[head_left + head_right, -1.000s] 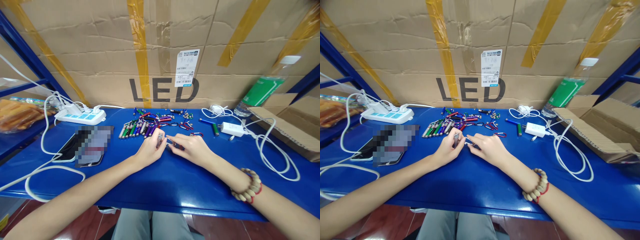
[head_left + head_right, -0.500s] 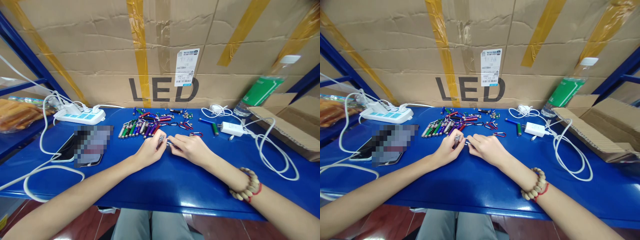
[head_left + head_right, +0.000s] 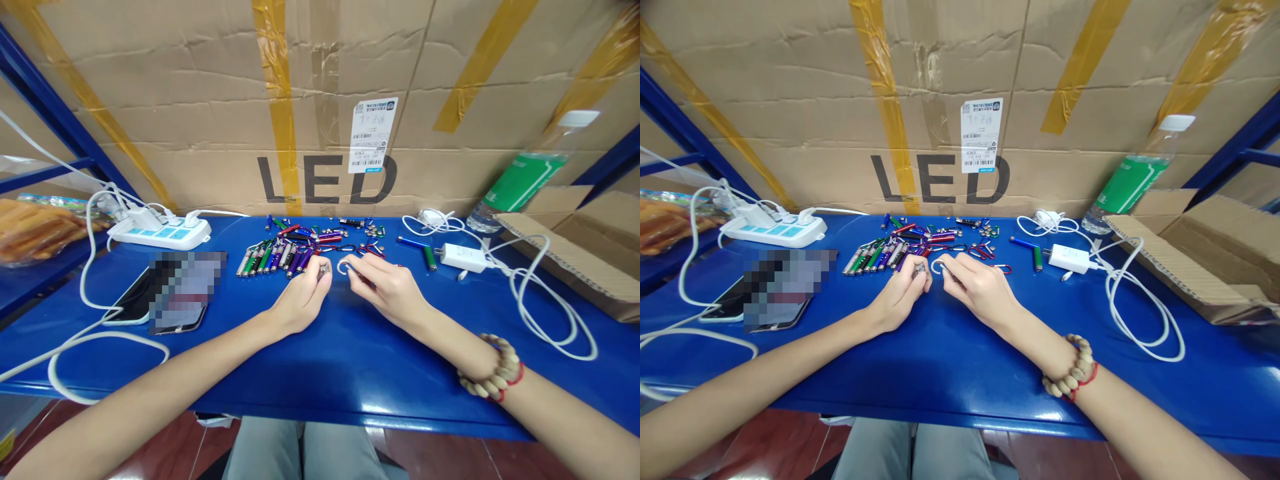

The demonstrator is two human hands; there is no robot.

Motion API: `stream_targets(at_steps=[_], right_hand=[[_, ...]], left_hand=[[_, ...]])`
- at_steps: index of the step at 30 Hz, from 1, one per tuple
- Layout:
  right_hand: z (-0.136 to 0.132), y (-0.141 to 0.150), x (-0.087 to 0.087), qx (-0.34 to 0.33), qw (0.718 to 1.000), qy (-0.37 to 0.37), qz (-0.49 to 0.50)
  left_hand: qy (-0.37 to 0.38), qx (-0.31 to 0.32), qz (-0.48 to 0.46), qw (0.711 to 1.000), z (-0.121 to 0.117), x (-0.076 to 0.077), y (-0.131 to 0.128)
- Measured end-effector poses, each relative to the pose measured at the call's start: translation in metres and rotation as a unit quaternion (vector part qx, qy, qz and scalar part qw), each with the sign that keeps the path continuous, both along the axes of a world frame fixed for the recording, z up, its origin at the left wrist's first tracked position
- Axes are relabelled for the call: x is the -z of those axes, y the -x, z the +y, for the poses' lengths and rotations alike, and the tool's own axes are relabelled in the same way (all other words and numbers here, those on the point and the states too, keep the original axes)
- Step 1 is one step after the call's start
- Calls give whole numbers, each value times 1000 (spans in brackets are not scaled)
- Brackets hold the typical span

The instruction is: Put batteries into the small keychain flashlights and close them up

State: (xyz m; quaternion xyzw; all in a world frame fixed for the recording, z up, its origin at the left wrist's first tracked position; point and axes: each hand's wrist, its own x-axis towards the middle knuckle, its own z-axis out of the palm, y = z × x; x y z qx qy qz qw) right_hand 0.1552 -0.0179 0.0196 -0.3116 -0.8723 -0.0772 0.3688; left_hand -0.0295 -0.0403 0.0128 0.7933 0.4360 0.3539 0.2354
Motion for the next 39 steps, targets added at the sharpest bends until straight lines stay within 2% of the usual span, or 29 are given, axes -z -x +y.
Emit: stream_targets(at_steps=[9,21,30,34,39], right_hand=[[0,3,1,-27,999,-11,16],[1,3,2,-40,999,27,3],[3,2,2,-35,998,52,-5],[6,-1,3,-34,994,102,-11],[9,-2,5,19,984,173,-45]], left_hand=[[-7,33,91,995,1,-2,-3],[-15,19,78,997,1,-2,-4],[4,-19,55,998,1,-1,-4],[-16,-63,61,996,3,2,-4],[-23,-90,41,995,7,9,-3]])
